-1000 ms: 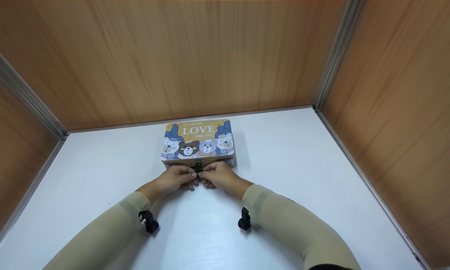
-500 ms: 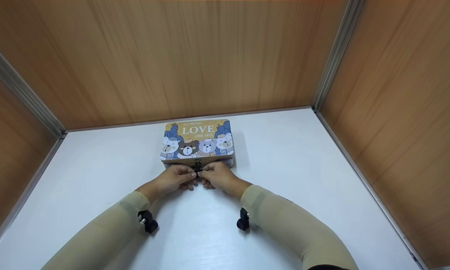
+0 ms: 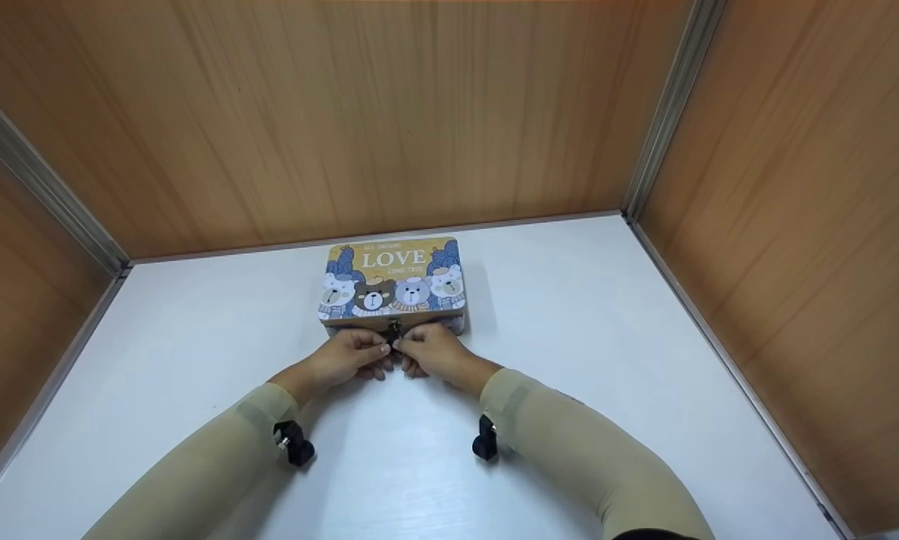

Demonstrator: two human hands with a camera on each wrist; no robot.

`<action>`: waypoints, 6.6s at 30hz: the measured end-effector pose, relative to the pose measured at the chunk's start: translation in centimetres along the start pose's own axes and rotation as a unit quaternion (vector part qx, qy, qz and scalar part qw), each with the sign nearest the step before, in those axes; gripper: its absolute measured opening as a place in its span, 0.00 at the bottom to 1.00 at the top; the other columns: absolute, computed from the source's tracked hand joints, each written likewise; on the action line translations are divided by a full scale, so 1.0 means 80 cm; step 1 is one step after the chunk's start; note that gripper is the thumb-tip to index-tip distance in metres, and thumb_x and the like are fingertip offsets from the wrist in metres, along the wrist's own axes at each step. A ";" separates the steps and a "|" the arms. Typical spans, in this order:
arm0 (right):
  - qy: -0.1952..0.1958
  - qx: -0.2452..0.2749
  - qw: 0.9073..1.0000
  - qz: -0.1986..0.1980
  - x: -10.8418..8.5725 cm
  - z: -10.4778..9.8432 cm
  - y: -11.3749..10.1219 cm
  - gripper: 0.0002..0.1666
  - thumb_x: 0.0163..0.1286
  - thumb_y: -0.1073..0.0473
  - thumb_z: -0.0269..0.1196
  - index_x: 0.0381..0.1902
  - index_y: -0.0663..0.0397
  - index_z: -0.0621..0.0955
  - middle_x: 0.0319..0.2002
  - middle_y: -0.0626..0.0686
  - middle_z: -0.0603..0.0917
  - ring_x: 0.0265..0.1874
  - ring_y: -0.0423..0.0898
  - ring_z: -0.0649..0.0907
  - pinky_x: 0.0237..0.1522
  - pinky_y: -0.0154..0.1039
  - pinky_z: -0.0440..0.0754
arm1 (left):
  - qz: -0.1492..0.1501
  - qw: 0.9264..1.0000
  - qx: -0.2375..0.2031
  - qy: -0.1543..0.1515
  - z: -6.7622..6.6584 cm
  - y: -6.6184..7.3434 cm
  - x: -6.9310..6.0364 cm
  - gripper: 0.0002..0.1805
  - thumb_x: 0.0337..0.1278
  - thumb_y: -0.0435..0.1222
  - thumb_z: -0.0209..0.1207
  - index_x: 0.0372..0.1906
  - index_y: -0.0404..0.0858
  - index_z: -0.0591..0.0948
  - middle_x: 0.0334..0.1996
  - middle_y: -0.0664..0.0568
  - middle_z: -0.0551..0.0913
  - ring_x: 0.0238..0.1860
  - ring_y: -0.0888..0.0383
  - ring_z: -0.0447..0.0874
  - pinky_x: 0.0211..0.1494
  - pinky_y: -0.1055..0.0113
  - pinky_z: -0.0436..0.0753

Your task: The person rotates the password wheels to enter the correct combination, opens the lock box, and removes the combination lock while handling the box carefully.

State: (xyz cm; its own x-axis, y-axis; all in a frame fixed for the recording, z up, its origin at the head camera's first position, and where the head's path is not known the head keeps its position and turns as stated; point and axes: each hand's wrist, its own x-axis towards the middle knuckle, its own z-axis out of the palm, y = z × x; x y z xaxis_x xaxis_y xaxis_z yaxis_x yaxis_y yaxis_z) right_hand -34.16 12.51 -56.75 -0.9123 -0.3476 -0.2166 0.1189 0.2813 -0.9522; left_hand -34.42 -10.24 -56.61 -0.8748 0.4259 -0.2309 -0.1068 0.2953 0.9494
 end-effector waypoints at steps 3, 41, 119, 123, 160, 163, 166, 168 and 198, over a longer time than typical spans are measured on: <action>0.001 0.016 1.000 0.007 0.000 0.000 0.000 0.16 0.86 0.55 0.64 0.39 0.59 0.89 0.25 0.47 0.88 0.23 0.39 0.87 0.29 0.32 0.88 | -0.003 1.000 0.003 0.000 -0.001 0.000 0.000 0.11 0.87 0.37 0.63 0.51 0.31 0.88 0.40 0.47 0.94 0.34 0.61 0.92 0.41 0.68 0.90; 0.026 0.032 0.999 0.005 -0.001 0.002 0.002 0.15 0.86 0.55 0.63 0.44 0.59 0.89 0.24 0.48 0.87 0.22 0.40 0.86 0.27 0.32 0.86 | -0.001 1.000 0.001 -0.002 -0.001 0.004 -0.003 0.09 0.87 0.36 0.62 0.50 0.34 0.89 0.41 0.47 0.94 0.36 0.59 0.92 0.44 0.67 0.92; 0.032 0.034 0.999 -0.028 -0.005 0.002 0.008 0.12 0.83 0.63 0.64 0.52 0.68 0.86 0.25 0.50 0.88 0.22 0.39 0.88 0.27 0.31 0.89 | 0.011 1.000 0.011 0.008 0.001 0.002 -0.005 0.11 0.87 0.36 0.62 0.53 0.31 0.89 0.40 0.48 0.93 0.35 0.60 0.92 0.44 0.67 0.92; 0.035 0.050 0.998 -0.029 -0.006 0.002 0.007 0.13 0.81 0.65 0.65 0.55 0.70 0.85 0.25 0.51 0.88 0.22 0.40 0.88 0.27 0.32 0.89 | 0.008 1.000 0.011 0.009 0.001 0.002 -0.005 0.11 0.87 0.36 0.62 0.53 0.32 0.89 0.41 0.47 0.93 0.35 0.60 0.92 0.45 0.66 0.93; 0.028 0.014 0.999 -0.045 -0.008 0.003 0.007 0.12 0.84 0.63 0.65 0.56 0.67 0.84 0.25 0.48 0.89 0.23 0.39 0.87 0.28 0.32 0.88 | 0.005 1.000 -0.003 0.011 0.002 -0.001 -0.002 0.10 0.86 0.35 0.62 0.50 0.31 0.88 0.40 0.45 0.93 0.35 0.59 0.92 0.45 0.65 0.93; 0.029 0.008 0.998 -0.046 -0.009 0.004 0.007 0.12 0.84 0.62 0.66 0.55 0.67 0.84 0.25 0.47 0.88 0.23 0.39 0.87 0.28 0.31 0.88 | 0.007 1.000 -0.003 0.010 0.001 -0.001 -0.002 0.10 0.86 0.35 0.62 0.51 0.30 0.88 0.40 0.45 0.93 0.35 0.59 0.92 0.45 0.65 0.93; 0.030 0.000 0.999 -0.045 -0.009 0.004 0.006 0.12 0.85 0.60 0.66 0.52 0.66 0.86 0.25 0.48 0.88 0.23 0.39 0.87 0.29 0.31 0.88 | 0.008 1.000 0.002 0.010 0.000 0.000 -0.002 0.10 0.86 0.35 0.62 0.51 0.30 0.88 0.41 0.44 0.93 0.35 0.59 0.92 0.46 0.65 0.94; 0.031 -0.006 0.999 -0.043 -0.009 0.004 0.006 0.12 0.86 0.59 0.65 0.50 0.66 0.86 0.26 0.48 0.88 0.23 0.39 0.87 0.29 0.31 0.88 | 0.007 1.000 0.004 0.010 0.000 0.000 -0.002 0.11 0.87 0.35 0.62 0.52 0.30 0.88 0.42 0.43 0.93 0.36 0.59 0.93 0.46 0.65 0.94; 0.034 0.001 0.998 -0.045 -0.007 0.005 0.009 0.10 0.86 0.61 0.65 0.53 0.65 0.85 0.25 0.48 0.88 0.23 0.39 0.87 0.28 0.31 0.88 | 0.016 1.000 0.006 0.005 -0.001 -0.001 -0.003 0.10 0.87 0.34 0.61 0.51 0.30 0.87 0.40 0.45 0.93 0.35 0.60 0.93 0.46 0.65 0.93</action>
State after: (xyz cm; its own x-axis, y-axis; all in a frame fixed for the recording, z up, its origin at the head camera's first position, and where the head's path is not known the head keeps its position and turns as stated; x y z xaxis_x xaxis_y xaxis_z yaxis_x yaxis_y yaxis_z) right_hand -33.41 12.54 -57.40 -0.9441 -0.3092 -0.1145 0.0354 0.2504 -0.9675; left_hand -34.26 -10.42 -56.65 -0.8825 0.4266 -0.1981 -0.0731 0.2917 0.9537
